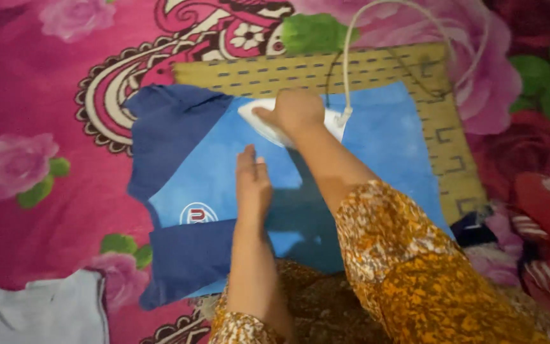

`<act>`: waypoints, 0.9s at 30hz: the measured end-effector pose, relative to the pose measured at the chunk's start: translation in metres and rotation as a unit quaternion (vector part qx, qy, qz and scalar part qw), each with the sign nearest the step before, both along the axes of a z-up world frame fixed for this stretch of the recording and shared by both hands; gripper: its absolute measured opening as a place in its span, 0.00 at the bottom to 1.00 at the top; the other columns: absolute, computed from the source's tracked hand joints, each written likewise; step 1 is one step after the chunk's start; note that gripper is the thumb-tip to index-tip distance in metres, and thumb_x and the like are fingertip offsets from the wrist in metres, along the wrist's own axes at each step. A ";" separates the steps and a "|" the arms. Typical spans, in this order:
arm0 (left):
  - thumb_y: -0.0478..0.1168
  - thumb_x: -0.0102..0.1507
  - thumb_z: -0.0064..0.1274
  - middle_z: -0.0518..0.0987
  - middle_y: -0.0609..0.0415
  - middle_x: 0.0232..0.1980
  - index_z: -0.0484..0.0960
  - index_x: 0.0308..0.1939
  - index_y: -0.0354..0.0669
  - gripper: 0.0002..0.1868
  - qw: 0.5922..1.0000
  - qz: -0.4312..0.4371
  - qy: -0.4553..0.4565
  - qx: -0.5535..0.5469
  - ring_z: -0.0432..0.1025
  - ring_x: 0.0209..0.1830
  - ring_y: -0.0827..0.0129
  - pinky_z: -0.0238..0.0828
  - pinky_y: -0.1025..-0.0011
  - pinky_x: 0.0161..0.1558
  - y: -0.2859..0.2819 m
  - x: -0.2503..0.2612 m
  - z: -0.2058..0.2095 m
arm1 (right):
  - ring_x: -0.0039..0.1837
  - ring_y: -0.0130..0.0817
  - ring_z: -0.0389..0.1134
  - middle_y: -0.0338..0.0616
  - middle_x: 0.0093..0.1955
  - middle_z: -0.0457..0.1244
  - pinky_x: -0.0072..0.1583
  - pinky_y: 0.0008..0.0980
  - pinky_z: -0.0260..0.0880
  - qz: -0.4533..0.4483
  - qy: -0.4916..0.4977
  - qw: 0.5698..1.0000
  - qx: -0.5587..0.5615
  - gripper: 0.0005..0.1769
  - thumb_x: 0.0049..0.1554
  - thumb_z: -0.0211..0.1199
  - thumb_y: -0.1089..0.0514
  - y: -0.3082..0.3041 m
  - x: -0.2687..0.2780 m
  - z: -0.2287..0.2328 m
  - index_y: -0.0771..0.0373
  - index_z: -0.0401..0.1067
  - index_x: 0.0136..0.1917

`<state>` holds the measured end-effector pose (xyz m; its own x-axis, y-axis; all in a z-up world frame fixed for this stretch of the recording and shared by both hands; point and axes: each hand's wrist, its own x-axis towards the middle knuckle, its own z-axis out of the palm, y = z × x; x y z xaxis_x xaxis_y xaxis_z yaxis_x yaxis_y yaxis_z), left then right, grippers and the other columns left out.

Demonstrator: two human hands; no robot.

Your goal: Ironing and folding a blue t-shirt on a mat on the floor.

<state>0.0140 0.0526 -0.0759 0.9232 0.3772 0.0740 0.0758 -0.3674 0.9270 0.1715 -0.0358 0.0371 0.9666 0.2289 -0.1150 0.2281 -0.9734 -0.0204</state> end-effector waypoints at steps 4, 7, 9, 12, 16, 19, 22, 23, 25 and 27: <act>0.40 0.72 0.42 0.67 0.31 0.73 0.71 0.69 0.30 0.24 0.999 0.019 0.010 -0.026 0.57 0.78 0.40 0.51 0.55 0.75 0.004 -0.005 0.027 | 0.47 0.54 0.73 0.56 0.41 0.71 0.48 0.52 0.71 0.065 0.055 0.996 0.005 0.41 0.52 0.58 0.20 -0.035 -0.056 0.009 0.62 0.82 0.41; 0.40 0.72 0.42 0.66 0.31 0.74 0.70 0.69 0.31 0.24 0.998 0.028 -0.007 -0.060 0.56 0.79 0.41 0.51 0.55 0.75 -0.006 -0.009 0.033 | 0.44 0.55 0.73 0.56 0.38 0.70 0.45 0.53 0.71 0.146 0.061 0.987 -0.001 0.40 0.51 0.60 0.21 -0.065 -0.094 0.013 0.62 0.81 0.42; 0.39 0.72 0.42 0.66 0.30 0.75 0.70 0.70 0.32 0.23 0.998 -0.019 -0.025 -0.046 0.55 0.80 0.40 0.51 0.54 0.76 -0.017 -0.011 0.029 | 0.41 0.53 0.73 0.53 0.36 0.70 0.44 0.52 0.71 0.165 0.076 0.983 0.010 0.37 0.46 0.62 0.22 -0.087 -0.109 0.012 0.58 0.81 0.40; 0.40 0.71 0.43 0.68 0.32 0.73 0.71 0.70 0.33 0.24 0.996 -0.085 -0.029 -0.007 0.56 0.79 0.39 0.51 0.54 0.76 -0.043 -0.016 0.034 | 0.42 0.53 0.73 0.53 0.37 0.71 0.46 0.51 0.72 0.174 0.041 0.984 -0.010 0.37 0.45 0.62 0.20 -0.140 -0.108 0.010 0.56 0.81 0.40; 0.41 0.70 0.44 0.69 0.33 0.72 0.70 0.70 0.33 0.25 0.989 -0.147 -0.005 0.012 0.54 0.79 0.38 0.48 0.51 0.75 -0.050 -0.019 0.041 | 0.45 0.52 0.73 0.50 0.41 0.72 0.48 0.51 0.72 0.120 0.073 0.988 -0.069 0.37 0.45 0.61 0.19 -0.228 -0.086 0.015 0.52 0.82 0.44; 0.42 0.70 0.44 0.70 0.34 0.72 0.70 0.69 0.33 0.25 0.983 -0.182 0.023 0.019 0.53 0.79 0.37 0.48 0.50 0.75 -0.048 -0.021 0.041 | 0.45 0.54 0.74 0.52 0.43 0.71 0.47 0.50 0.72 0.026 0.064 0.994 -0.085 0.44 0.41 0.62 0.15 -0.284 -0.073 0.013 0.48 0.81 0.54; 0.43 0.71 0.44 0.70 0.35 0.72 0.70 0.69 0.33 0.25 0.982 -0.186 0.024 0.014 0.54 0.79 0.37 0.51 0.52 0.75 -0.049 -0.019 0.039 | 0.48 0.52 0.74 0.51 0.45 0.72 0.51 0.50 0.72 -0.055 0.023 0.992 -0.108 0.44 0.46 0.58 0.12 -0.308 -0.059 0.013 0.51 0.83 0.50; 0.43 0.71 0.44 0.70 0.34 0.72 0.70 0.69 0.33 0.25 0.981 -0.194 0.024 0.016 0.54 0.79 0.36 0.50 0.51 0.75 -0.050 -0.019 0.037 | 0.48 0.51 0.74 0.51 0.44 0.72 0.50 0.49 0.72 -0.071 0.008 0.994 -0.087 0.46 0.46 0.58 0.12 -0.309 -0.052 0.009 0.53 0.82 0.51; 0.43 0.71 0.44 0.69 0.34 0.72 0.70 0.70 0.32 0.25 0.979 -0.202 0.028 0.020 0.54 0.79 0.36 0.49 0.51 0.75 -0.054 -0.019 0.034 | 0.48 0.51 0.74 0.52 0.44 0.72 0.49 0.49 0.72 -0.085 -0.004 0.994 -0.063 0.48 0.47 0.58 0.12 -0.304 -0.033 0.004 0.55 0.82 0.52; 0.43 0.72 0.44 0.68 0.32 0.72 0.69 0.70 0.31 0.25 0.972 -0.231 0.024 0.035 0.53 0.79 0.34 0.49 0.50 0.75 -0.059 -0.018 0.033 | 0.48 0.52 0.73 0.51 0.44 0.72 0.48 0.50 0.71 -0.088 -0.029 0.993 -0.073 0.46 0.46 0.59 0.12 -0.291 -0.009 0.006 0.55 0.83 0.47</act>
<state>-0.0041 -0.0061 -0.0429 0.9958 -0.0836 0.0373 -0.0701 -0.4351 0.8977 0.1628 -0.3269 0.0429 0.9961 0.0409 -0.0776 0.0509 -0.9900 0.1314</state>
